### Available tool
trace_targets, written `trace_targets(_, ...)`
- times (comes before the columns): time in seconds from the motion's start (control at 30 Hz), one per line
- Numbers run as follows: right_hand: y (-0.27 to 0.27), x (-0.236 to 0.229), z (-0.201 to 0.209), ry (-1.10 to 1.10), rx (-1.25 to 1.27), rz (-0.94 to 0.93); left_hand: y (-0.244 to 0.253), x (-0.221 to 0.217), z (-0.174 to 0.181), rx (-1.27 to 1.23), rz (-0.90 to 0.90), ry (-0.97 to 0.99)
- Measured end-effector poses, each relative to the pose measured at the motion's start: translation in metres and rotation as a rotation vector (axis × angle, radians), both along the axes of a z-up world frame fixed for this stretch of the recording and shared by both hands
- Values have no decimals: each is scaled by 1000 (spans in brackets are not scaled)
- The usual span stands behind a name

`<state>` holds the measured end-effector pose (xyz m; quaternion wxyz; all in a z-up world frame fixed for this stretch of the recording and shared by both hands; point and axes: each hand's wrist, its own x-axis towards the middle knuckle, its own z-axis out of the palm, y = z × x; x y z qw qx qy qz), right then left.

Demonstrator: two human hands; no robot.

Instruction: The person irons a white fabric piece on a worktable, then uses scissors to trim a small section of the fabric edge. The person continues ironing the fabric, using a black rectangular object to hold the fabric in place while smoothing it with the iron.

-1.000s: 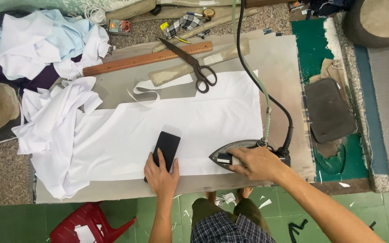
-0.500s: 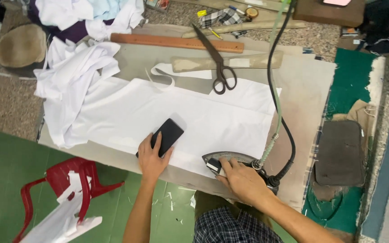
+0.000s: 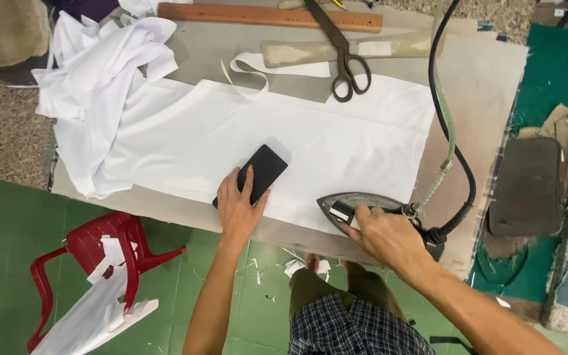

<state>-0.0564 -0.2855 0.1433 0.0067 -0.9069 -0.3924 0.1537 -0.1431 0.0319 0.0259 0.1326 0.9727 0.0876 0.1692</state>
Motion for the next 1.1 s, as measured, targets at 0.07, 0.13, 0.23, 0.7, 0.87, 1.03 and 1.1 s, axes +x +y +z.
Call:
trace_targets(0.07,1,0,-1,-26,-28,-6,5,3,1,-28,-18,30)
trace_targets(0.13,1,0,-3,2,-42,-14,11,10,7,-80,-165,138)
trace_targets(0.23,0,1,-1,59,-65,-24,11,19,17,-132,-343,228)
trace_targets(0.7,-1,13,1,306,-119,-69,36,45,29,-113,-443,438)
trace_targets(0.87,1,11,9,325,-93,-190,38,47,29,-69,-508,494)
trace_targets(1.03,11,8,15,406,22,-729,25,55,28,-108,-771,467)
trace_targets(1.1,17,5,10,375,49,-894,11,67,21,-125,-930,420)
